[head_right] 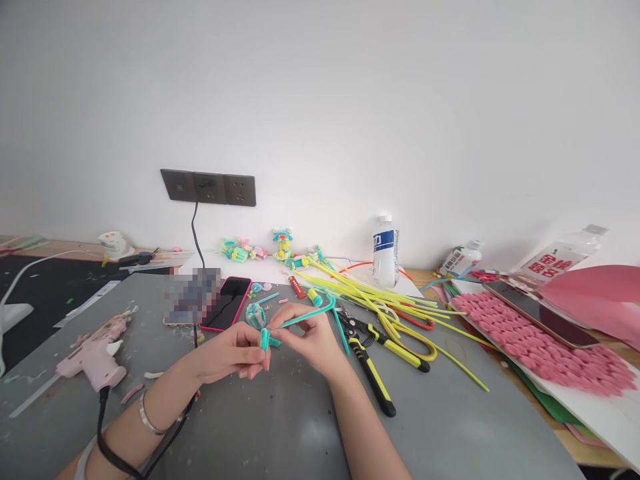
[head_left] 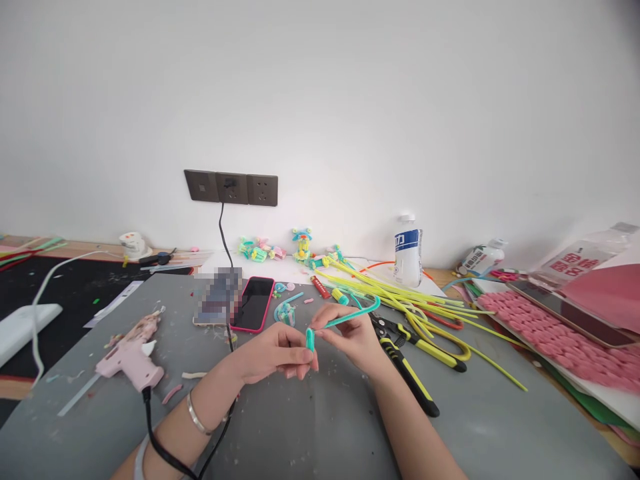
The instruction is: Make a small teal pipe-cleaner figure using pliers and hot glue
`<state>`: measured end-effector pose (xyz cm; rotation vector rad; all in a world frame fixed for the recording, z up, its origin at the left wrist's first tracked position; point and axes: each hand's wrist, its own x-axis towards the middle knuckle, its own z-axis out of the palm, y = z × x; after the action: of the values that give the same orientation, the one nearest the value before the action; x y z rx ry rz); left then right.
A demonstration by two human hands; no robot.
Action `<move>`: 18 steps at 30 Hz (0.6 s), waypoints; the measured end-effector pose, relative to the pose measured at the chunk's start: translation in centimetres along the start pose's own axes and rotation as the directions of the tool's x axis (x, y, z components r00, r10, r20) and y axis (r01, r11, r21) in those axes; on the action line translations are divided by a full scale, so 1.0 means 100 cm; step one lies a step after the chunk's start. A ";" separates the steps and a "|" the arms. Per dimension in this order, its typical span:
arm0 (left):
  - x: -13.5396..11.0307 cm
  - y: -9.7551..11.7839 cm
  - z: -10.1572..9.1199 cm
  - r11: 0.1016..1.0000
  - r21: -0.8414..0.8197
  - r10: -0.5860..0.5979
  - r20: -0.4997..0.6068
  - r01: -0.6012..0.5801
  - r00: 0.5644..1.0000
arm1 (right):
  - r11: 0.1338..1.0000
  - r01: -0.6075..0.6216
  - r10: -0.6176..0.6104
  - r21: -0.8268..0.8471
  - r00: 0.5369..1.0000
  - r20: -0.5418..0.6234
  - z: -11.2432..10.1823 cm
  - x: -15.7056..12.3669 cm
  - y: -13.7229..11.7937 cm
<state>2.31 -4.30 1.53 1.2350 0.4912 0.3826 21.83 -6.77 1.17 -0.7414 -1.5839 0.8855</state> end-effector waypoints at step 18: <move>0.002 -0.001 0.001 0.996 -0.062 0.059 -0.115 -0.067 0.992 | 0.914 0.259 -0.326 -0.311 0.926 -0.189 0.028 -0.007 0.002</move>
<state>2.57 -4.29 1.40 1.1711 0.5333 0.5209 19.25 -7.72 0.37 -0.7495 -1.5691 0.3385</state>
